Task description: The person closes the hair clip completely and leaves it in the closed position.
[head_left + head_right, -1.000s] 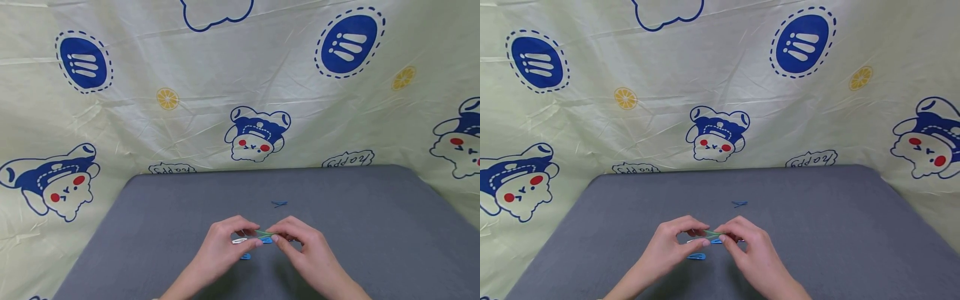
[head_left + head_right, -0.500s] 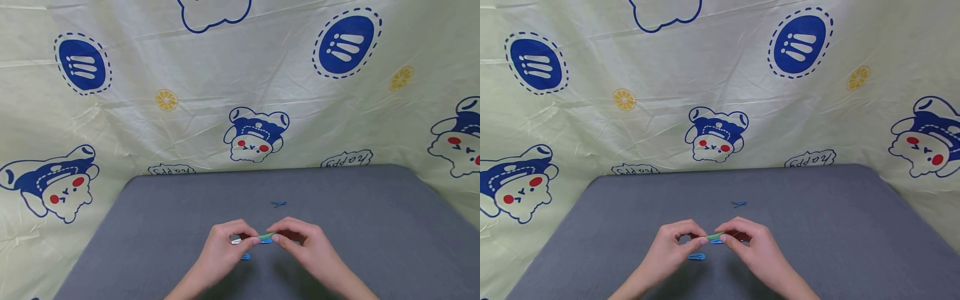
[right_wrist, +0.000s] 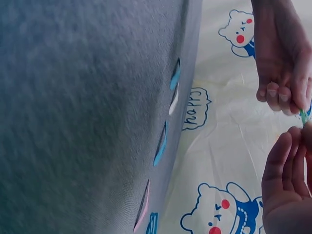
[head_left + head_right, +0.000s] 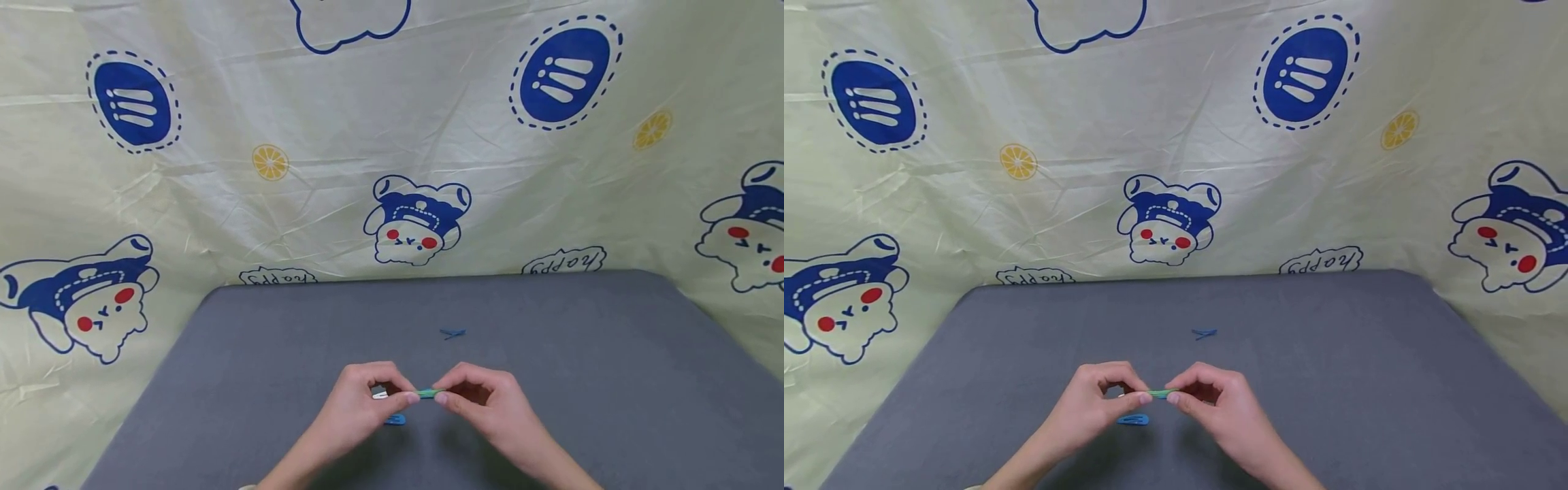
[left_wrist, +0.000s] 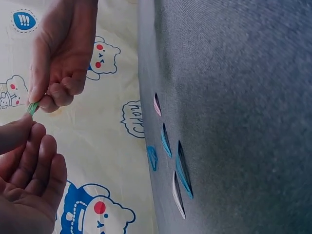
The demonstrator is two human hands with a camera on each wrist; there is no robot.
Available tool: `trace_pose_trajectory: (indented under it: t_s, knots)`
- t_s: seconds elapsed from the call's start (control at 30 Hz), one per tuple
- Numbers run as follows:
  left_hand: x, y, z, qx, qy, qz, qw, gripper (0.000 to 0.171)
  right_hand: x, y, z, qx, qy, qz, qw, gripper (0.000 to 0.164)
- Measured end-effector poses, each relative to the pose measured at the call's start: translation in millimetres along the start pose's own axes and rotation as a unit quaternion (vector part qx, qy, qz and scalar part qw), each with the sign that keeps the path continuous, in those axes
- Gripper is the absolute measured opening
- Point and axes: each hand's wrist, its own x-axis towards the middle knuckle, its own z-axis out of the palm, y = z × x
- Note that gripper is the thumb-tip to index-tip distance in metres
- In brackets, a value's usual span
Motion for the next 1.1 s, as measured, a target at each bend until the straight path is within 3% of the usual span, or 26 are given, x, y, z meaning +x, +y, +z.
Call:
trace_pose_trajectory:
  t_s: [0.23,0.37,0.53,0.63,0.73,0.9,1.1]
  knots:
    - [-0.9,-2.5,5.2,0.032,0.038,0.021,0.9985,0.009,-3,-1,11,-0.044,0.060,0.003,0.997,0.009]
    - [-2.1,-2.3,10.4,0.040,0.054,0.038,0.9970,0.013,-5,-3,18,-0.093,0.108,-0.025,0.990,0.015]
    - [-2.1,-1.4,10.9,0.039,0.053,0.021,0.9976,0.010,-6,-4,21,-0.100,0.128,-0.042,0.986,0.020]
    - [-1.4,-1.8,8.5,0.010,0.040,-0.002,0.9992,0.004,-5,-3,19,-0.089,0.123,-0.046,0.987,0.017]
    - [0.1,-3.4,6.5,-0.034,0.018,-0.027,0.9989,0.010,-4,-1,16,-0.080,0.121,-0.059,0.988,0.015]
    - [2.4,-7.7,4.9,-0.108,-0.013,-0.071,0.9915,0.015,-3,3,13,-0.066,0.117,-0.080,0.988,0.016]
    - [3.7,-10.4,3.2,-0.136,-0.014,-0.087,0.9868,0.010,-2,4,9,-0.049,0.115,-0.045,0.991,0.016]
